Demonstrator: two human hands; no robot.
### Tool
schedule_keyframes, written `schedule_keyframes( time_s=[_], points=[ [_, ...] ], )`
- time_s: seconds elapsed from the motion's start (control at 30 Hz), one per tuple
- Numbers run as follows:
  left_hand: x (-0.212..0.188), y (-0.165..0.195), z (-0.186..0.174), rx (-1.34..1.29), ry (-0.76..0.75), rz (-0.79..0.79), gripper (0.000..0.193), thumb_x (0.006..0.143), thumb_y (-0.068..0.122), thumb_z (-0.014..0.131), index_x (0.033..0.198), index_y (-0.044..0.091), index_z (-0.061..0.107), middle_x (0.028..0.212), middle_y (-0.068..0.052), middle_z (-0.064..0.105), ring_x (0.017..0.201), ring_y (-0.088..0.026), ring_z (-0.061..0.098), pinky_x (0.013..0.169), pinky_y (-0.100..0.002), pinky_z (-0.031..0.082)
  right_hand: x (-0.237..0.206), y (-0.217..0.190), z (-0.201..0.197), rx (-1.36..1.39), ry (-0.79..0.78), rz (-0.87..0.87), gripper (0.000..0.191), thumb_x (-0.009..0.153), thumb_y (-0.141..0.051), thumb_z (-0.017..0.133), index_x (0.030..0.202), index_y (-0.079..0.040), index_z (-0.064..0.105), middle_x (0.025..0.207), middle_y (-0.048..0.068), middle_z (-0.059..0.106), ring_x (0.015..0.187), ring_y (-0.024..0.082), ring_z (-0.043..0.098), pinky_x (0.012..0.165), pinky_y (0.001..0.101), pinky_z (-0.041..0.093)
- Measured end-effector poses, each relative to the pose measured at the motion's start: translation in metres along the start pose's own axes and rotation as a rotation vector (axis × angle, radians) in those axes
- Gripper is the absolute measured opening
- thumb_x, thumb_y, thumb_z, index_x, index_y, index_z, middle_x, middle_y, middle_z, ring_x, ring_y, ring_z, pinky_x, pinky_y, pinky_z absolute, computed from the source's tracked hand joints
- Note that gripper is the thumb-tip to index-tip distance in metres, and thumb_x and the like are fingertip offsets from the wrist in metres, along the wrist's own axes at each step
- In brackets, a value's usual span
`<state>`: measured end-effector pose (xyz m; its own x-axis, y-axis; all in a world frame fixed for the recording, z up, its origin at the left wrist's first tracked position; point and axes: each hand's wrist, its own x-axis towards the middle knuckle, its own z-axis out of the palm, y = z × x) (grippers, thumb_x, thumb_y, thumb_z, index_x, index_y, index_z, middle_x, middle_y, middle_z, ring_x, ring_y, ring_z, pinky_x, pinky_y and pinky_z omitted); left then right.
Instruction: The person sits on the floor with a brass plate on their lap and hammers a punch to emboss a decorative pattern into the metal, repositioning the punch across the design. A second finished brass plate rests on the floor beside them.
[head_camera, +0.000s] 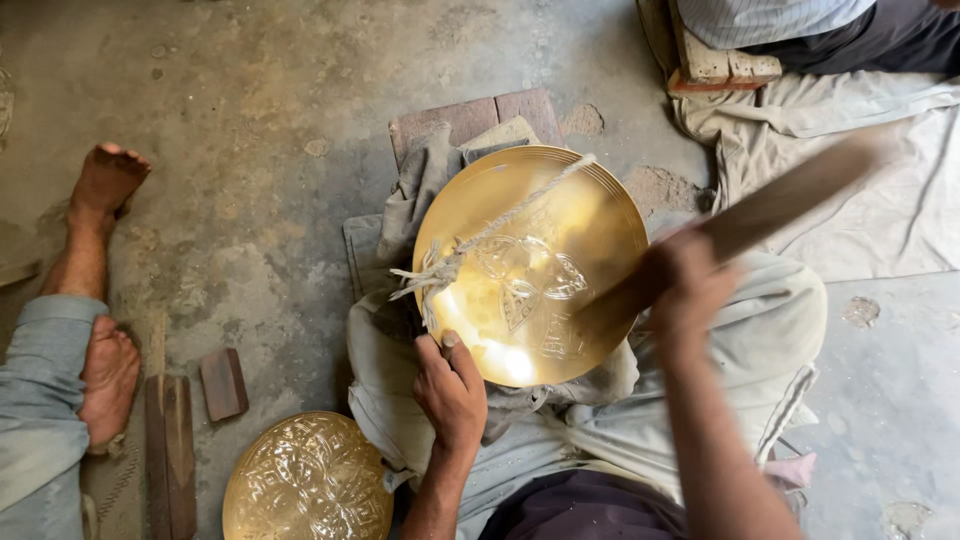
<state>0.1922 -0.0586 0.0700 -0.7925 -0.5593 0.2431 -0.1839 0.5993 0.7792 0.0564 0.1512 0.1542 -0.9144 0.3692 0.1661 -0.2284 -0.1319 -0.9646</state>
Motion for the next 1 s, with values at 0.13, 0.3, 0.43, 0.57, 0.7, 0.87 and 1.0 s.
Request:
schedule_keyframes(
  time_s=[0.13,0.3,0.43,0.57,0.7,0.87,1.0],
  points=[
    [0.015,-0.002,0.006,-0.008,-0.028,-0.001,0.027,0.107,0.024,0.052,0.092,0.001,0.049,0.065,-0.017,0.055,0.06,-0.041,0.06,0.051,-0.049,0.041,-0.032,0.028,0.017,0.212,0.0,0.375,0.017,0.088,-0.014,0.071,0.097,-0.002,0.064,0.077,0.011,0.063,0.066,0.024,0.064,0.066,0.0371,0.055],
    [0.021,-0.008,0.016,-0.014,-0.025,0.03,0.03,0.107,0.024,0.052,0.088,0.001,0.047,0.064,-0.016,0.051,0.057,-0.039,0.057,0.05,-0.047,0.04,0.053,0.01,-0.042,0.386,0.117,-0.124,0.019,0.095,-0.009,0.072,0.107,-0.003,0.058,0.085,0.011,0.061,0.075,0.024,0.064,0.072,0.0391,0.058],
    [0.027,-0.016,0.025,-0.053,-0.049,0.025,0.029,0.106,0.024,0.051,0.089,0.001,0.048,0.061,-0.014,0.05,0.051,-0.033,0.056,0.047,-0.045,0.039,0.02,0.043,0.002,0.092,0.039,-0.026,0.028,0.092,-0.012,0.073,0.111,0.001,0.058,0.091,0.009,0.062,0.08,0.021,0.063,0.076,0.0349,0.055],
    [0.033,-0.018,0.029,0.014,-0.075,-0.044,0.031,0.106,0.023,0.052,0.084,0.001,0.048,0.057,-0.015,0.045,0.047,-0.032,0.051,0.047,-0.045,0.037,0.001,0.054,0.014,0.231,-0.005,0.307,0.027,0.089,-0.015,0.071,0.104,0.005,0.061,0.081,0.011,0.064,0.073,0.023,0.067,0.072,0.0354,0.058],
    [0.04,-0.019,0.036,-0.043,-0.039,0.027,0.031,0.107,0.023,0.051,0.085,0.001,0.048,0.059,-0.012,0.049,0.051,-0.031,0.056,0.047,-0.044,0.039,0.046,0.038,-0.023,0.292,0.003,-0.112,0.026,0.099,-0.011,0.071,0.117,-0.001,0.056,0.08,0.012,0.062,0.071,0.025,0.066,0.075,0.0415,0.06],
    [0.044,-0.02,0.042,-0.04,-0.055,0.055,0.029,0.106,0.022,0.052,0.087,0.001,0.049,0.061,-0.014,0.051,0.054,-0.035,0.057,0.049,-0.046,0.039,0.009,0.069,0.023,0.048,-0.041,-0.073,0.027,0.098,-0.008,0.073,0.113,0.004,0.055,0.087,0.014,0.063,0.077,0.026,0.065,0.076,0.041,0.056],
    [0.041,-0.016,0.045,-0.061,-0.09,0.02,0.029,0.106,0.024,0.054,0.088,0.001,0.051,0.064,-0.014,0.056,0.056,-0.031,0.06,0.05,-0.045,0.041,-0.014,0.065,0.031,0.438,-0.103,0.424,0.034,0.082,-0.009,0.072,0.11,-0.003,0.054,0.089,0.009,0.061,0.079,0.024,0.064,0.068,0.0461,0.056]
  ],
)
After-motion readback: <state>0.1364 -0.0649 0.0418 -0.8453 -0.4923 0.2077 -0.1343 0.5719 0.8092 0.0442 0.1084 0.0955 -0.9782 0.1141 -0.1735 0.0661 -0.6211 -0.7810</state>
